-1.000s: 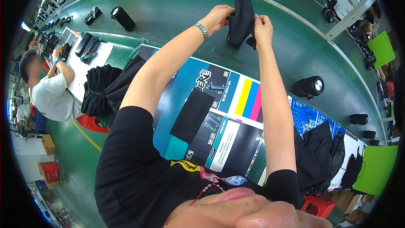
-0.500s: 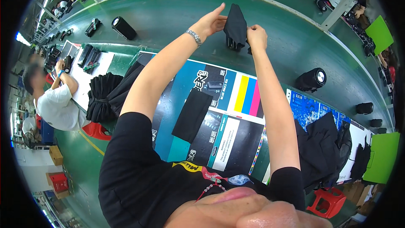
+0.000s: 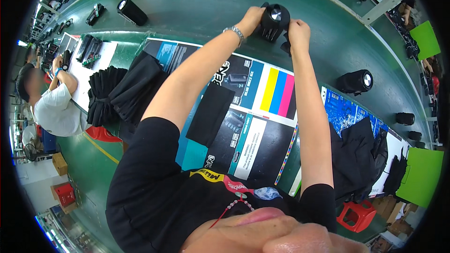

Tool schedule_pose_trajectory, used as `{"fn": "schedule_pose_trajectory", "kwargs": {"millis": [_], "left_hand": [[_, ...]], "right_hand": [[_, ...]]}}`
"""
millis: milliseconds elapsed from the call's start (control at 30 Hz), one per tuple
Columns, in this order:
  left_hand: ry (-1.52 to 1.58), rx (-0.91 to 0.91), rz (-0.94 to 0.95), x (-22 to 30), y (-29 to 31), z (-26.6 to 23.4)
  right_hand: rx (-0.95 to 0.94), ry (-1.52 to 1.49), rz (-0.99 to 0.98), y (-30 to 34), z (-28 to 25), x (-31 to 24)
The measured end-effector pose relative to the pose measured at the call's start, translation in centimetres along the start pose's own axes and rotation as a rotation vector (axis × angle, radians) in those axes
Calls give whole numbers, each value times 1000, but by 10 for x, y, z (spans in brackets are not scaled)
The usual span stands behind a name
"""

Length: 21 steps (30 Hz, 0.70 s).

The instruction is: The person folds pieces of black fabric by hand, smoothing them against a work surface and then pressing them into the top of several black cylindrical components.

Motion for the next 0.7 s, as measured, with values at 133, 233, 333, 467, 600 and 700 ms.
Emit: {"fn": "schedule_pose_trajectory", "kwargs": {"millis": [133, 233, 333, 467, 600, 700], "left_hand": [[-544, 119, 186, -14, -8, -9], [-964, 191, 299, -19, 1, 12], [-1105, 310, 461, -8, 15, 19], [-138, 175, 246, 6, 1, 9], [463, -187, 192, 37, 15, 61], [660, 13, 178, 40, 31, 49]], "right_hand": [[114, 261, -50, 3, 7, 7], [132, 377, 28, 8, 5, 39], [147, 346, -6, 11, 2, 49], [161, 209, -19, 3, -6, 58], [159, 85, -42, 12, -12, 60], [-8, -222, -138, 25, -2, 44]]}}
Point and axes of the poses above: each hand's wrist, its own y-axis away from the middle knuckle, its own z-axis out of the palm, x = y × z, the point moved 8 cm from there along -y, towards the middle knuckle, and after that the axes turned 13 degrees about -x, right-handed, at the moved point
